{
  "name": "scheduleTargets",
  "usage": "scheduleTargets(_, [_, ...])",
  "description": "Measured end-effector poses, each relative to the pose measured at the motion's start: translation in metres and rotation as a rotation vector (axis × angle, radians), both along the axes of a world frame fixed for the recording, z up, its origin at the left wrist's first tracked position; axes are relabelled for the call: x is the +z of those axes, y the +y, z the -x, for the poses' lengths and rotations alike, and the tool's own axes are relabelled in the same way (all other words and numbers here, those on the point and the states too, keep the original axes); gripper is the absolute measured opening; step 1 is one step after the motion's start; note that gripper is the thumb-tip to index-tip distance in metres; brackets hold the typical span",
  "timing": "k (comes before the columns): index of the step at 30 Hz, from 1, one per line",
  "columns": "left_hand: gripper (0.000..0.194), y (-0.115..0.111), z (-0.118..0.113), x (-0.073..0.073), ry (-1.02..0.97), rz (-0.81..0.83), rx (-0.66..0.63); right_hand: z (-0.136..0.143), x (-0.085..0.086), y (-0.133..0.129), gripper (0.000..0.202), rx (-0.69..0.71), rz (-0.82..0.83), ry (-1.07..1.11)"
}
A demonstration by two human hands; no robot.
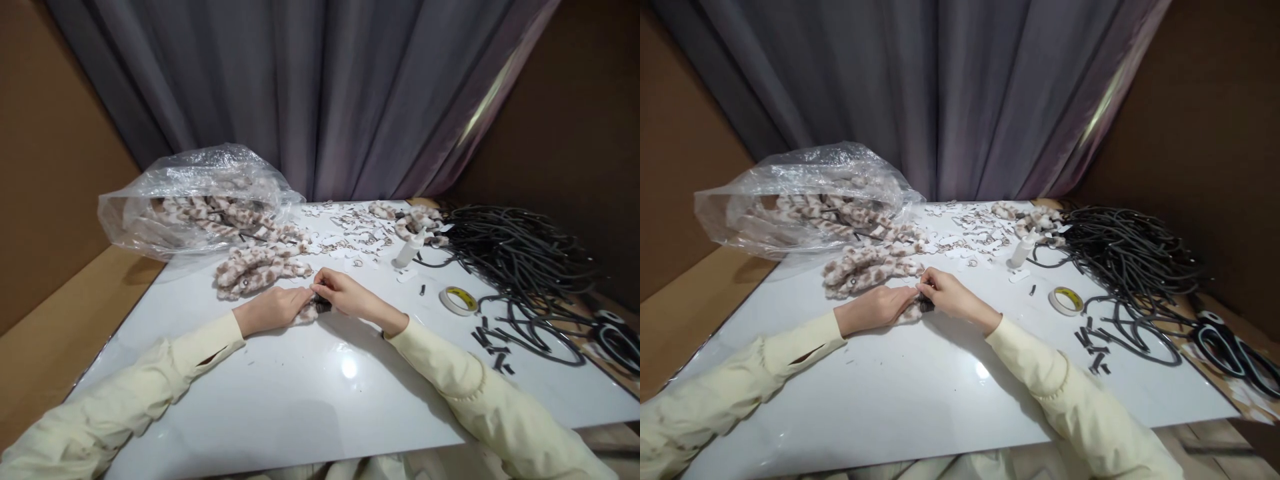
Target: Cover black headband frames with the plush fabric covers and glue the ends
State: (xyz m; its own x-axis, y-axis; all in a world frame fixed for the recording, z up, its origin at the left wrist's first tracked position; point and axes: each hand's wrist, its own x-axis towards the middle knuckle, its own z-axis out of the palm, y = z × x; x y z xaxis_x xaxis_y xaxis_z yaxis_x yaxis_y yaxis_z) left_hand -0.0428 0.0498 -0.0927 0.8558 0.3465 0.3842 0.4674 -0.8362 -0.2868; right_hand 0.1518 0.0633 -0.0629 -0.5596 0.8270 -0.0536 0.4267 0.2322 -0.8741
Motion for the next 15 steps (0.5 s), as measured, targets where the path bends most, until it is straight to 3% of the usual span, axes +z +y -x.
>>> scheduleTargets(3, [0.021,-0.0012,-0.0003,0.0032,-0.027,0.051,-0.015,-0.0002,-0.0003,-0.0023,0.012,0.007,0.123,0.022])
scheduleTargets(8, [0.021,-0.0050,-0.0030,0.0101,-0.060,0.226,0.029,-0.0002,-0.0048,-0.0020,0.012,-0.017,0.145,0.102])
scheduleTargets(12, [0.019,-0.0049,-0.0051,0.0096,-0.135,0.295,0.090,-0.0022,-0.0022,-0.0011,0.015,-0.042,0.220,0.213])
scheduleTargets(15, [0.016,-0.0033,-0.0045,0.0073,-0.175,0.326,0.067,-0.0044,0.0034,-0.0018,0.018,-0.035,0.287,0.238])
